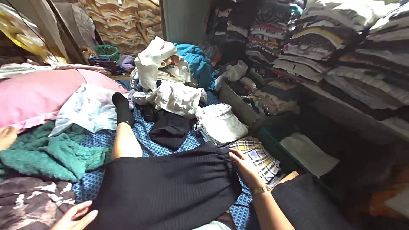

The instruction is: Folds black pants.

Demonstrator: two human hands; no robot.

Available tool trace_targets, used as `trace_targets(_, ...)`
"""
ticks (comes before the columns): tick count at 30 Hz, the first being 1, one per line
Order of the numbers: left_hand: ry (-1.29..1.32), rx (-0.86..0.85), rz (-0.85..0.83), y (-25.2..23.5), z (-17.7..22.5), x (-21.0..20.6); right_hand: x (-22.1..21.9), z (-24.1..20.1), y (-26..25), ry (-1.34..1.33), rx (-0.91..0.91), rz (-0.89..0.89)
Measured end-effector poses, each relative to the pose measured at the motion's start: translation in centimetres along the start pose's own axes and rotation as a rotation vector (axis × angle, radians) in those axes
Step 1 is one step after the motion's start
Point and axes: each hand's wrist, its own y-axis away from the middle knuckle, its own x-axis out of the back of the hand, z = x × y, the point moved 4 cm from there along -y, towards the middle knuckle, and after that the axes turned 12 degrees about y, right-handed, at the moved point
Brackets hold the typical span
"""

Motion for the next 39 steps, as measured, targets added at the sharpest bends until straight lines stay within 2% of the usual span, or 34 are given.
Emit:
trace_targets(4,-0.237,-0.288,0.177,-4.4,4.9,-2.1,-1.3,-1.5,-2.3,0.096,0.046,-0.048)
trace_targets(7,-0.318,-0.456,0.177,-7.7,7.3,-3.9,-1.6,-1.2,-2.8,0.067,-0.008,-0.068)
trace_targets(11,-0.35,-0.33,0.069,-11.3,7.8,-4.3,-0.9,0.1,-2.6,-0.016,-0.053,-0.143)
trace_targets(14,-0.338,-0.28,0.078,-12.1,7.3,-3.6,-0.4,0.2,-2.4,-0.05,-0.043,-0.151)
trace_targets(18,-0.147,-0.511,0.193,-10.5,6.7,-2.9,0.0,-2.3,-2.1,-0.187,0.104,-0.095)
trace_targets(20,-0.033,-0.538,0.282,-10.0,6.0,-3.0,0.0,-2.8,-2.7,-0.216,0.132,-0.052)
trace_targets(24,0.059,-0.427,0.322,-9.9,4.7,-3.7,-1.7,-1.1,-4.5,-0.096,0.024,0.025)
trace_targets(29,0.036,-0.423,0.335,-10.0,4.8,-4.1,-1.7,-0.2,-4.8,-0.027,0.015,0.083)
trace_targets(33,0.019,-0.355,0.399,-10.1,3.8,-4.1,-2.1,0.3,-4.5,0.236,0.034,0.108)
trace_targets(36,0.082,-0.193,0.407,-8.3,2.5,-3.9,-1.7,-1.1,-3.2,0.542,0.123,0.226)
trace_targets(39,0.191,-0.022,0.342,-4.8,0.8,-3.5,-2.6,-3.8,-0.3,0.728,0.384,0.37)
